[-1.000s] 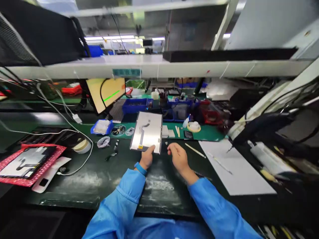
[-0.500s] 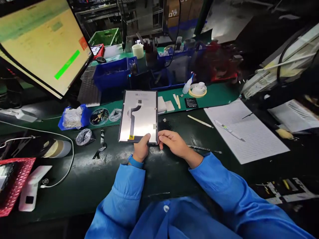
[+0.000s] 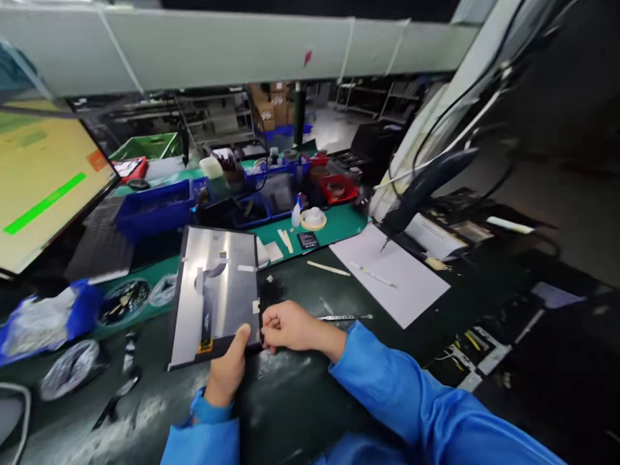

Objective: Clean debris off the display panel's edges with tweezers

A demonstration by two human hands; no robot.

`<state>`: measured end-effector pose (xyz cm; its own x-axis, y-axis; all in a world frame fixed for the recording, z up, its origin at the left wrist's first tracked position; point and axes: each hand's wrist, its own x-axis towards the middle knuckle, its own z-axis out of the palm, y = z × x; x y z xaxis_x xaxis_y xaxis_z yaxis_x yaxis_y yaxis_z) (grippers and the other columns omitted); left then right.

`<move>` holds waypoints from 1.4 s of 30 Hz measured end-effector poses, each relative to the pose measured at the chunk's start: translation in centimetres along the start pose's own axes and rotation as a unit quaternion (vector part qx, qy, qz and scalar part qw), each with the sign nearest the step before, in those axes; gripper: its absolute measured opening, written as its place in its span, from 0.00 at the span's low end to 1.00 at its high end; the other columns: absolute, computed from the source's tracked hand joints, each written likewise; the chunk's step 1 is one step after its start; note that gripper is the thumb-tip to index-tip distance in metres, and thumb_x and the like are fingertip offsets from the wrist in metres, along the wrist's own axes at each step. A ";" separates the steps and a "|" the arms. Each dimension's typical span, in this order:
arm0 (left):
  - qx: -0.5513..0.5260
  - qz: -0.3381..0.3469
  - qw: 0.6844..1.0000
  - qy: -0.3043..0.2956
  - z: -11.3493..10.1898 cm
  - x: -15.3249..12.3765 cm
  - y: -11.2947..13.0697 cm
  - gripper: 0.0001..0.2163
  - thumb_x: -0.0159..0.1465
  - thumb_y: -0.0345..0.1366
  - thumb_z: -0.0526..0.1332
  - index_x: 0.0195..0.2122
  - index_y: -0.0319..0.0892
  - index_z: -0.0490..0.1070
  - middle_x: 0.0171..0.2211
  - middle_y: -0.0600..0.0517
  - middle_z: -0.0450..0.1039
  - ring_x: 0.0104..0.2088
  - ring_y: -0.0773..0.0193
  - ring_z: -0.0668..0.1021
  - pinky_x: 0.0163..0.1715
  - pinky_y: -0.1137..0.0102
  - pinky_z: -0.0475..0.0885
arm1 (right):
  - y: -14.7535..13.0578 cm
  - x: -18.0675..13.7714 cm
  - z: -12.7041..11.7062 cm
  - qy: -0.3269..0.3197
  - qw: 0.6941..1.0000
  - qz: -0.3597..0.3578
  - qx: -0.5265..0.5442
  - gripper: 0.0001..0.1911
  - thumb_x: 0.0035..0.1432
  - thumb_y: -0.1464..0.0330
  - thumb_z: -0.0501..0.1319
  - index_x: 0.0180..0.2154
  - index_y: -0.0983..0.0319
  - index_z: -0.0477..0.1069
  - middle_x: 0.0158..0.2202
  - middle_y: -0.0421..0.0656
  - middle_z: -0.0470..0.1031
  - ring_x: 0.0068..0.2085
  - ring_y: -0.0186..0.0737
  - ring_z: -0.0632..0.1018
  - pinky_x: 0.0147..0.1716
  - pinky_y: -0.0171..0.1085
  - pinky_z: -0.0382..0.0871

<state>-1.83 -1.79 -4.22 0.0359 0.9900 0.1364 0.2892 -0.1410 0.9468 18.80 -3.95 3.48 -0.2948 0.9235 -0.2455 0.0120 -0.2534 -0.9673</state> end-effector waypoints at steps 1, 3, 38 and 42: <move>0.003 0.000 1.000 -0.006 0.1 0.2 -0.4 0.23 0.50 0.60 0.70 0.35 0.45 0.84 0.42 0.46 0.84 0.44 0.45 0.84 0.60 0.49 0.74 | 0.1 0.1 0.0 0.001 1.000 0.001 0.001 0.04 0.51 0.71 0.62 0.26 0.62 0.68 0.22 0.38 0.76 0.22 0.32 0.76 0.21 0.29 0.66; -0.009 -0.003 1.000 -0.015 0.4 0.4 -0.4 0.24 0.48 0.60 0.70 0.36 0.45 0.84 0.43 0.46 0.84 0.46 0.44 0.84 0.64 0.47 0.70 | 0.3 0.1 0.1 0.009 1.000 0.003 -0.003 0.04 0.51 0.72 0.61 0.26 0.62 0.67 0.22 0.37 0.76 0.21 0.30 0.76 0.20 0.27 0.63; -0.104 -0.055 0.992 0.037 1.6 0.2 5.9 0.22 0.51 0.56 0.70 0.33 0.40 0.78 0.39 0.42 0.82 0.48 0.46 0.81 0.64 0.48 0.68 | -0.3 -0.5 1.2 0.032 0.999 -0.017 -0.011 0.05 0.49 0.70 0.58 0.23 0.60 0.64 0.19 0.34 0.73 0.16 0.27 0.70 0.16 0.27 0.57; -0.130 -0.078 0.988 0.041 1.5 0.2 5.7 0.21 0.50 0.54 0.71 0.32 0.39 0.77 0.38 0.43 0.82 0.46 0.47 0.82 0.62 0.48 0.70 | -0.5 -0.5 1.0 0.016 1.000 -0.015 -0.010 0.06 0.49 0.68 0.59 0.23 0.60 0.64 0.20 0.36 0.75 0.18 0.28 0.71 0.17 0.27 0.58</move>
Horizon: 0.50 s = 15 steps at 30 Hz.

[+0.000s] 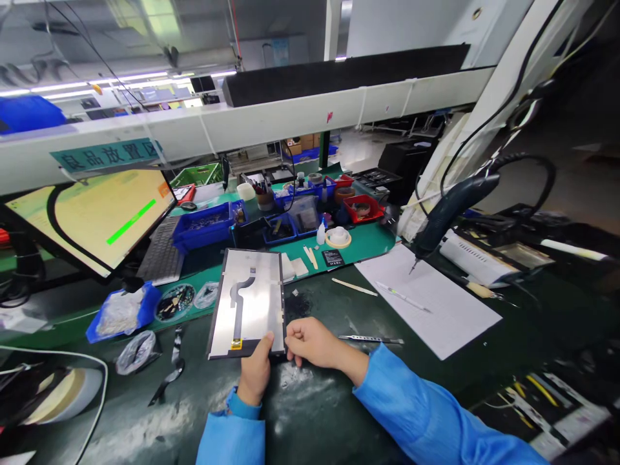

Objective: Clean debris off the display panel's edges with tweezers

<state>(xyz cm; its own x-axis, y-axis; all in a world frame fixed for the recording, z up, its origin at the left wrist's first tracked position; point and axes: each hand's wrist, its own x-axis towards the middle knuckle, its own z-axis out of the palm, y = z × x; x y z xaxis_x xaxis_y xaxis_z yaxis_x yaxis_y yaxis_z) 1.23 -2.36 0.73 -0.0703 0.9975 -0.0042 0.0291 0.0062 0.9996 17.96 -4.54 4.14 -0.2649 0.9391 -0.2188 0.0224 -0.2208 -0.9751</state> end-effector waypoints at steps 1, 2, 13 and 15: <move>-0.003 -0.003 1.000 0.001 0.0 0.0 0.0 0.21 0.50 0.54 0.71 0.32 0.40 0.77 0.38 0.43 0.82 0.45 0.47 0.82 0.62 0.48 0.70 | 0.0 0.0 -0.1 -0.004 1.000 0.002 0.000 0.06 0.48 0.68 0.60 0.23 0.60 0.64 0.20 0.36 0.75 0.18 0.28 0.72 0.17 0.27 0.59; -0.003 -0.004 1.000 0.000 0.0 0.0 0.1 0.21 0.49 0.54 0.71 0.32 0.40 0.78 0.38 0.43 0.83 0.46 0.47 0.82 0.62 0.49 0.71 | 0.1 0.1 -0.1 -0.007 1.000 0.004 -0.001 0.06 0.48 0.69 0.60 0.23 0.60 0.64 0.20 0.36 0.75 0.18 0.28 0.71 0.17 0.28 0.59; -0.033 -0.020 0.999 -0.024 0.2 -0.9 0.4 0.22 0.52 0.54 0.71 0.35 0.37 0.81 0.38 0.42 0.83 0.46 0.48 0.83 0.59 0.52 0.73 | 0.9 -0.1 0.3 0.019 0.999 -0.010 -0.028 0.12 0.51 0.60 0.60 0.23 0.58 0.61 0.18 0.35 0.70 0.16 0.29 0.69 0.16 0.29 0.55; -0.039 -0.014 0.999 -0.020 0.2 -0.9 0.4 0.22 0.52 0.54 0.71 0.34 0.38 0.80 0.38 0.43 0.83 0.47 0.48 0.82 0.60 0.52 0.73 | 0.8 -0.1 0.1 0.008 1.000 -0.015 -0.025 0.12 0.51 0.59 0.60 0.24 0.58 0.62 0.19 0.36 0.72 0.17 0.29 0.70 0.18 0.29 0.58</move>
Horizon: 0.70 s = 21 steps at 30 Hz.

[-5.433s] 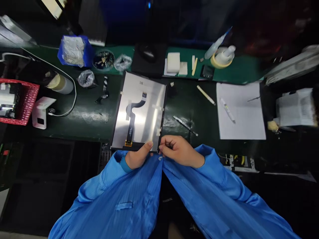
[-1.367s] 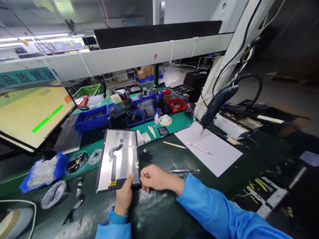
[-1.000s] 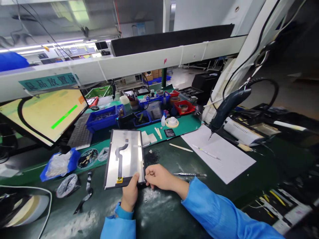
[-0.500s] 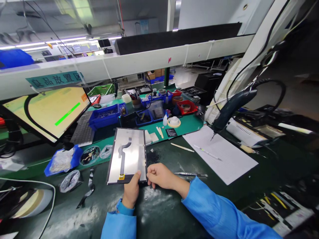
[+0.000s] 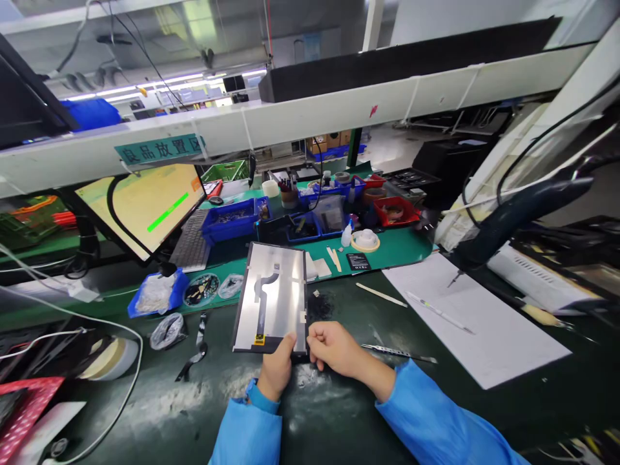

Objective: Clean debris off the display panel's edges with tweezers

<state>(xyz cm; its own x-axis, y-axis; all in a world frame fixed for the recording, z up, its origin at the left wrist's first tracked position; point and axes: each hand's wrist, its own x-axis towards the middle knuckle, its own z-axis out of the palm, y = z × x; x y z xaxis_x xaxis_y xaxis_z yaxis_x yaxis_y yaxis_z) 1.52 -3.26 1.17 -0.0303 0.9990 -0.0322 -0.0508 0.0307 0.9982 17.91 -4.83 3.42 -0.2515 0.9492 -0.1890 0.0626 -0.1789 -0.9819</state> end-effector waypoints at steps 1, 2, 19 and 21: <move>-0.003 0.004 1.000 0.000 0.0 0.0 0.0 0.21 0.53 0.54 0.71 0.35 0.38 0.80 0.38 0.43 0.83 0.48 0.48 0.82 0.61 0.53 0.72 | -0.1 0.0 -0.1 -0.009 1.000 -0.001 0.004 0.12 0.51 0.59 0.60 0.24 0.59 0.63 0.19 0.36 0.73 0.18 0.30 0.70 0.18 0.30 0.59; -0.004 0.007 1.000 -0.003 0.0 0.0 0.1 0.21 0.53 0.54 0.71 0.35 0.39 0.80 0.38 0.44 0.83 0.49 0.48 0.81 0.61 0.53 0.71 | -0.1 0.0 -0.2 -0.018 1.000 -0.001 0.008 0.11 0.50 0.59 0.61 0.25 0.59 0.64 0.20 0.36 0.73 0.18 0.30 0.71 0.19 0.30 0.60; 0.001 0.017 1.000 -0.001 0.1 0.2 -0.2 0.18 0.55 0.50 0.69 0.37 0.39 0.79 0.39 0.44 0.83 0.47 0.50 0.82 0.61 0.54 0.72 | 0.5 0.0 0.2 0.012 1.000 0.000 -0.014 0.14 0.52 0.59 0.61 0.24 0.58 0.61 0.18 0.35 0.71 0.16 0.30 0.70 0.17 0.30 0.59; -0.013 0.022 1.000 0.001 0.1 0.2 -0.1 0.18 0.55 0.49 0.69 0.37 0.39 0.79 0.39 0.44 0.83 0.47 0.50 0.82 0.62 0.54 0.71 | 0.2 -0.1 0.0 -0.009 1.000 -0.004 -0.005 0.13 0.52 0.59 0.61 0.24 0.58 0.62 0.20 0.36 0.73 0.17 0.30 0.71 0.19 0.30 0.60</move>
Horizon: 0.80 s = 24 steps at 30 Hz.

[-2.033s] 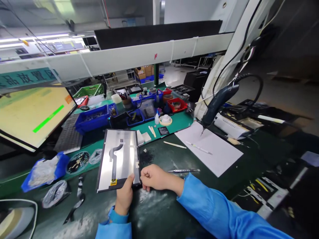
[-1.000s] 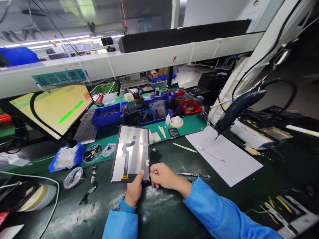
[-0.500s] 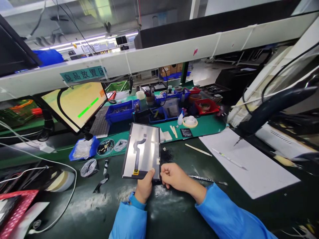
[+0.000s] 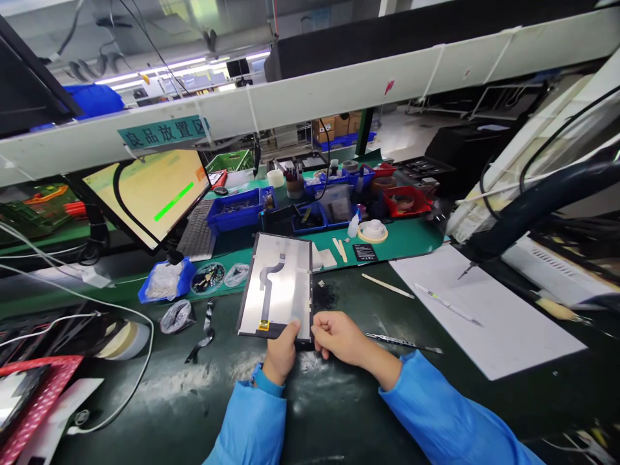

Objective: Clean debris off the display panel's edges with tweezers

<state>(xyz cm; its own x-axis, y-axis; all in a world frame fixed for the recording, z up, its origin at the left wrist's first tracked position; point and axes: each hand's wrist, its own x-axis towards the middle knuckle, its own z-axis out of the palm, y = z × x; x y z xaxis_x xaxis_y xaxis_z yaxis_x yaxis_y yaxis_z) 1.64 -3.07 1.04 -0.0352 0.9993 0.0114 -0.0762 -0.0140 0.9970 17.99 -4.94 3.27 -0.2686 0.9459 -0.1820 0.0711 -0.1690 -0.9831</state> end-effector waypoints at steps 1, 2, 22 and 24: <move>-0.006 0.000 1.000 -0.002 0.0 0.0 0.0 0.18 0.55 0.49 0.69 0.37 0.39 0.79 0.40 0.45 0.83 0.47 0.51 0.82 0.62 0.54 0.70 | -0.2 0.0 -0.1 -0.011 1.000 0.000 0.005 0.13 0.52 0.59 0.62 0.25 0.59 0.62 0.20 0.36 0.73 0.18 0.30 0.71 0.19 0.30 0.61; -0.008 -0.001 1.000 -0.003 0.0 0.0 0.1 0.18 0.55 0.50 0.69 0.37 0.39 0.79 0.40 0.45 0.82 0.47 0.51 0.82 0.63 0.54 0.70 | -0.3 -0.1 -0.2 -0.019 1.000 0.001 0.009 0.12 0.51 0.59 0.62 0.25 0.59 0.63 0.20 0.36 0.73 0.18 0.30 0.70 0.19 0.30 0.61; -0.006 0.001 1.000 0.000 0.2 -0.2 0.3 0.16 0.53 0.48 0.70 0.32 0.39 0.77 0.37 0.45 0.82 0.43 0.53 0.82 0.58 0.57 0.74 | -0.3 -0.1 -0.4 -0.032 0.999 0.000 0.025 0.13 0.50 0.60 0.64 0.24 0.59 0.63 0.20 0.36 0.73 0.18 0.29 0.71 0.19 0.30 0.61; 0.003 0.004 1.000 -0.007 0.2 -0.3 0.3 0.17 0.54 0.50 0.69 0.32 0.39 0.78 0.36 0.45 0.82 0.45 0.53 0.81 0.59 0.56 0.73 | -0.2 -0.1 -0.3 -0.026 0.999 0.002 0.021 0.13 0.50 0.59 0.63 0.24 0.59 0.63 0.19 0.35 0.72 0.17 0.29 0.70 0.18 0.30 0.60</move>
<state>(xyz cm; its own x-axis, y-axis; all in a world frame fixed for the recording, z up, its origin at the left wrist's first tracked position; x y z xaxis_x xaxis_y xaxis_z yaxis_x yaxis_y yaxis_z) 1.83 -3.32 1.37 -0.0211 0.9996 0.0201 -0.0691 -0.0216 0.9974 18.29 -4.91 3.48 -0.3175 0.9297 -0.1866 0.0330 -0.1859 -0.9820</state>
